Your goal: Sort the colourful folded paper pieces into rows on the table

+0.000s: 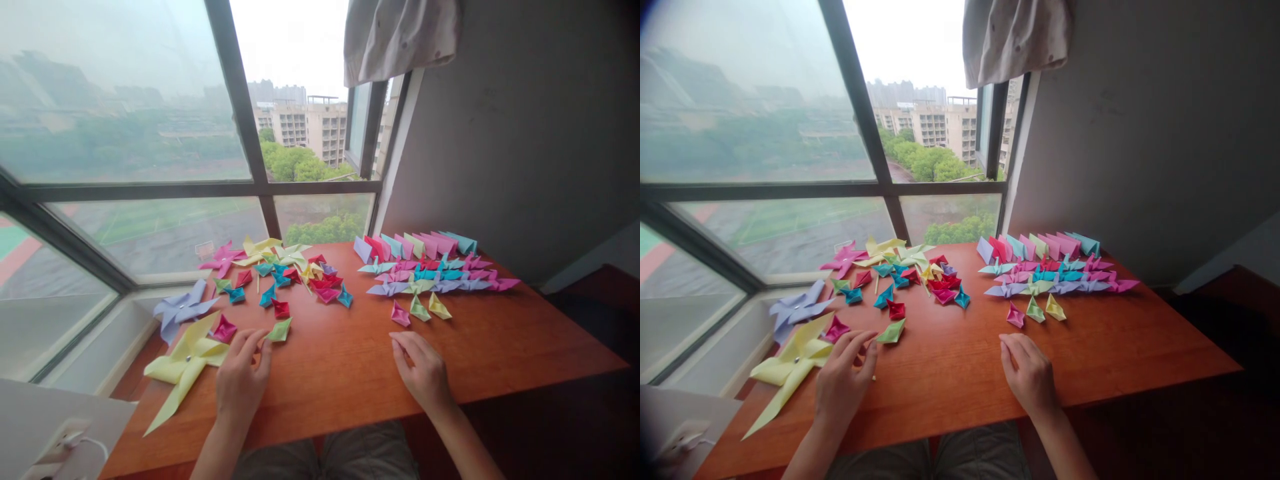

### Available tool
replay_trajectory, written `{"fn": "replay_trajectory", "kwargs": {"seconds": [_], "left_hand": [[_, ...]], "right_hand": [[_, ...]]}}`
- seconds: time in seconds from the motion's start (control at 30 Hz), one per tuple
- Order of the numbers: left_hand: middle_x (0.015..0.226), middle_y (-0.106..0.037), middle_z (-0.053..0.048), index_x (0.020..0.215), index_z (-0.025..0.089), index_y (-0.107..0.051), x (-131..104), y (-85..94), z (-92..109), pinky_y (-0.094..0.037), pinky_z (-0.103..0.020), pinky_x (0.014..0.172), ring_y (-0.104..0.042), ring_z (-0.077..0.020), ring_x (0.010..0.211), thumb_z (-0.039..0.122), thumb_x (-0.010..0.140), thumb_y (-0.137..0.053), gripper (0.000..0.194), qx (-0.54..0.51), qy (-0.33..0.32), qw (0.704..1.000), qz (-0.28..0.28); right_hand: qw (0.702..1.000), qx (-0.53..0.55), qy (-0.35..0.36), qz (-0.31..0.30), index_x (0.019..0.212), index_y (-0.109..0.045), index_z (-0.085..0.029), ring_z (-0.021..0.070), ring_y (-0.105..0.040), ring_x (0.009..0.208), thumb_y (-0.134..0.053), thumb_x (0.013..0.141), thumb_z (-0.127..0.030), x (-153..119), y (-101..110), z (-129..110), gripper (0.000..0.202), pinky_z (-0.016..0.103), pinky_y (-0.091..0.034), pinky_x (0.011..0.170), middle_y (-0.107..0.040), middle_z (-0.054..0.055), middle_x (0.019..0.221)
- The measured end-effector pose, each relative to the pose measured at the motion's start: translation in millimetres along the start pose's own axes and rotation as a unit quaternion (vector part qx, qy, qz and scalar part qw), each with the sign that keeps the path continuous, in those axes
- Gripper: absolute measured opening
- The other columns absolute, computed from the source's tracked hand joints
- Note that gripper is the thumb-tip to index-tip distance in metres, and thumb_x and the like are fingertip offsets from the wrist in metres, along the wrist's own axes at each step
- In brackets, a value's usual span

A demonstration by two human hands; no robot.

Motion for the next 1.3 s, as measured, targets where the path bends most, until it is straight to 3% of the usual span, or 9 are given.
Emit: {"fn": "replay_trajectory", "kwargs": {"seconds": [0.13,0.37,0.63,0.73,0.9,1.07,1.17,1.3], "left_hand": [[0.100,-0.066,-0.003,0.106,0.021,-0.066,3,-6.1,-11,-0.044,-0.023,0.055,-0.061,-0.0120,0.062,0.031,0.092,-0.051,0.023,0.051,0.009,0.998,-0.031],[0.102,-0.068,-0.003,0.107,0.021,-0.065,2,-18.2,-8,-0.044,-0.025,0.060,-0.066,-0.0186,0.079,0.031,0.092,-0.052,0.022,0.101,0.001,0.993,-0.060],[0.091,-0.069,-0.003,0.097,0.021,-0.064,-2,-26.1,-7,-0.048,-0.024,0.062,-0.068,-0.0182,0.075,0.026,0.092,-0.050,0.016,0.026,-0.031,0.996,-0.077],[0.091,-0.069,-0.004,0.098,0.021,-0.064,-5,-29.2,4,-0.050,-0.024,0.064,-0.068,-0.0173,0.073,0.023,0.092,-0.049,0.016,-0.015,-0.058,0.995,-0.075],[0.095,-0.069,-0.004,0.099,0.023,-0.064,-19,-42.7,41,-0.054,-0.024,0.072,-0.068,-0.0168,0.078,0.020,0.093,-0.048,0.017,-0.104,-0.095,0.984,-0.107],[0.098,-0.069,-0.004,0.102,0.024,-0.064,-34,-60.1,72,-0.055,-0.025,0.077,-0.068,-0.0172,0.087,0.014,0.091,-0.047,0.023,-0.152,-0.123,0.968,-0.159],[0.100,-0.069,-0.006,0.106,0.024,-0.064,-37,-62.5,79,-0.055,-0.027,0.080,-0.068,-0.0183,0.090,0.014,0.092,-0.047,0.025,-0.149,-0.146,0.964,-0.167],[0.102,-0.069,-0.006,0.108,0.024,-0.065,-38,-63.0,78,-0.054,-0.027,0.080,-0.068,-0.0185,0.091,0.014,0.091,-0.046,0.027,-0.143,-0.147,0.963,-0.173]], "right_hand": [[0.999,0.031,0.009,-0.030,0.105,-0.066,-0.019,0.0178,-0.067,0.089,-0.053,0.093,-0.014,2,-14,-16,0.019,0.030,-0.053,0.083,-0.070,0.007,0.094],[0.999,0.041,-0.001,-0.036,0.104,-0.067,-0.019,0.0180,-0.068,0.088,-0.052,0.093,-0.015,0,-14,-12,0.019,0.030,-0.054,0.083,-0.070,0.007,0.094],[0.998,0.041,-0.005,-0.044,0.103,-0.067,-0.020,0.0178,-0.068,0.086,-0.051,0.094,-0.016,1,-16,-13,0.019,0.030,-0.054,0.081,-0.070,0.007,0.093],[0.998,0.039,-0.005,-0.049,0.103,-0.067,-0.020,0.0175,-0.068,0.085,-0.050,0.094,-0.016,1,-17,-15,0.019,0.030,-0.053,0.081,-0.070,0.006,0.092],[0.995,0.068,-0.011,-0.069,0.102,-0.066,-0.020,0.0176,-0.068,0.086,-0.049,0.094,-0.015,1,-25,-31,0.020,0.029,-0.054,0.080,-0.069,0.006,0.091],[0.988,0.093,-0.004,-0.126,0.117,-0.062,-0.021,0.0187,-0.067,0.091,-0.051,0.092,-0.017,2,-41,-56,0.028,0.030,-0.056,0.080,-0.069,0.007,0.100],[0.985,0.098,0.004,-0.140,0.118,-0.062,-0.022,0.0189,-0.067,0.092,-0.052,0.091,-0.017,4,-46,-64,0.029,0.030,-0.056,0.081,-0.068,0.007,0.102],[0.981,0.108,0.014,-0.158,0.105,-0.065,-0.023,0.0179,-0.065,0.084,-0.049,0.093,-0.016,2,-49,-67,0.021,0.029,-0.054,0.077,-0.068,0.005,0.092]]}}
Point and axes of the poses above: each hand's wrist, its own x-axis towards the middle knuckle, its own y-axis out of the back of the hand, z = x × y, the point moved 9 cm from there along x, towards the middle knuckle
